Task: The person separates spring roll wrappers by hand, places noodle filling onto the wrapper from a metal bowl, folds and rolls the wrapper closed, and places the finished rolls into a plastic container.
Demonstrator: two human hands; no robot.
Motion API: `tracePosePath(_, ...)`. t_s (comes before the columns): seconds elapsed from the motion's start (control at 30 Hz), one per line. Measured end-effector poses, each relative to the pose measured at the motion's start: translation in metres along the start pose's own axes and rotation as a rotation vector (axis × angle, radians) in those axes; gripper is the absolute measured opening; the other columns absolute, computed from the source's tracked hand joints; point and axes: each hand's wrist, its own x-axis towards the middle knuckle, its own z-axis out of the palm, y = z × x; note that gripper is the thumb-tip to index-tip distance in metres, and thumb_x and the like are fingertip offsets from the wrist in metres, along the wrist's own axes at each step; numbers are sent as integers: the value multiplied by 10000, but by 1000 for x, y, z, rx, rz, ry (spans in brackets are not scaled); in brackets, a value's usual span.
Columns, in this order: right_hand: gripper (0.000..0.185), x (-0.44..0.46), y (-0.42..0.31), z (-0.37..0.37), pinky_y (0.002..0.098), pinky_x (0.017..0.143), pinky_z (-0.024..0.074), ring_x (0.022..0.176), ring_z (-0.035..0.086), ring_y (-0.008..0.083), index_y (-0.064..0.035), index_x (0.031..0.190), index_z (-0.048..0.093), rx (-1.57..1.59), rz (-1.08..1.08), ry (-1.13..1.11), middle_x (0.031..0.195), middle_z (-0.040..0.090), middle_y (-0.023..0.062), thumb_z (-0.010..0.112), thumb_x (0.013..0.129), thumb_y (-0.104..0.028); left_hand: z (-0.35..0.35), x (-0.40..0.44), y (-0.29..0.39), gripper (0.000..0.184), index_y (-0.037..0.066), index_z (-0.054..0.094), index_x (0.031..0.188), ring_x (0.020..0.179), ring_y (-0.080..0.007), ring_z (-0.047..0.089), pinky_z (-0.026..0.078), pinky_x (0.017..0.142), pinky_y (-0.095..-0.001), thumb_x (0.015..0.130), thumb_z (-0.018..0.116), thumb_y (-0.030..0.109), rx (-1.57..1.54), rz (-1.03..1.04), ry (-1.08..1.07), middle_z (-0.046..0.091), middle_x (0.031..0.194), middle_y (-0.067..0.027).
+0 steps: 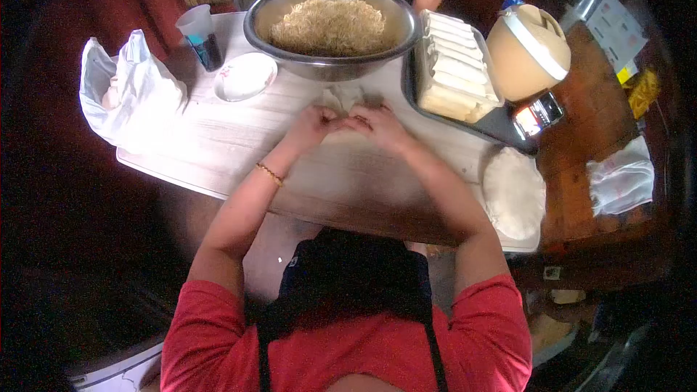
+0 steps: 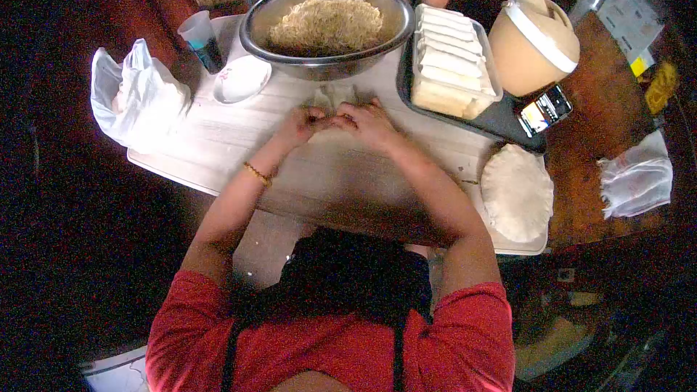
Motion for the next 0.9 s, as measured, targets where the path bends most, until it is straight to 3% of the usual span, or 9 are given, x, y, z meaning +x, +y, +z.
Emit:
tracePosePath(0.1, 261, -3, 5, 7, 538, 938, 333, 990, 607, 309, -177, 956, 612, 87, 67, -11, 924, 659, 90, 528, 898, -418, 5, 3, -7, 321, 68, 670, 738, 587, -318, 593, 429, 536, -404, 802, 680, 382, 77, 64, 55, 582, 607, -147)
tracePosePath(0.2, 263, 2, 16, 12, 538, 964, 313, 1164, 491, 311, -161, 976, 600, -37, -56, 98, 1024, 611, 78, 534, 897, -404, -3, 7, 1, 216, 83, 665, 779, 708, -271, 597, 446, 670, -378, 807, 684, 296, 174, -44, -110, 652, 731, -91)
tracePosePath(0.27, 257, 1, 13, 8, 549, 997, 284, 1237, 394, 336, -152, 994, 592, 22, 11, -4, 1107, 553, 81, 547, 893, -384, -4, 4, 20, 197, 102, 668, 764, 735, -282, 611, 426, 746, -401, 822, 631, 286, 503, -17, -88, 636, 716, -92)
tracePosePath(0.3, 257, 0, 10, 7, 549, 997, 284, 1237, 394, 336, -152, 994, 592, 20, 13, -4, 1107, 553, 81, 547, 893, -384, -4, 3, 30, 197, 102, 668, 764, 735, -282, 611, 426, 746, -401, 822, 631, 286, 501, -15, -88, 636, 716, -92)
tracePosePath(0.37, 211, -1, 6, 5, 462, 1023, 284, 1131, 474, 283, -118, 992, 589, -53, -33, 51, 1069, 556, 88, 569, 887, -300, -5, 0, 50, 171, 105, 647, 889, 834, -252, 600, 396, 804, -395, 800, 604, 244, 780, 319, 182, 642, 880, -72)
tracePosePath(0.47, 255, -1, 24, 19, 545, 971, 299, 1195, 414, 311, -144, 1011, 595, -144, -98, 145, 1126, 524, 73, 589, 864, -353, 2, -18, 66, 295, 66, 608, 1040, 954, -262, 562, 403, 798, -408, 787, 609, 218, 867, 245, 5, 611, 1043, -98)
tracePosePath(0.7, 272, 8, 13, 9, 506, 920, 335, 1152, 432, 304, -144, 1062, 588, -115, -38, -20, 1135, 527, 73, 591, 847, -312, 11, -46, 79, 323, 51, 616, 1050, 934, -264, 576, 399, 817, -401, 805, 568, 256, 809, 225, 90, 626, 1027, -108)
tracePosePath(0.77, 303, 6, 13, 21, 479, 896, 348, 1098, 455, 308, -116, 1084, 574, -261, -93, 267, 1119, 532, 90, 598, 831, -281, 12, -44, 75, 330, 1, 613, 1002, 929, -274, 567, 385, 832, -385, 797, 551, 253, 763, 283, 156, 622, 948, -145)
tracePosePath(0.9, 341, -20, -23, 8, 469, 894, 352, 1072, 469, 308, -73, 1102, 556, -489, -108, 246, 1112, 536, 105, 602, 803, -231, 9, -41, 76, 339, -3, 612, 998, 953, -272, 555, 379, 848, -390, 791, 554, 259, 793, 260, 69, 624, 954, -142)
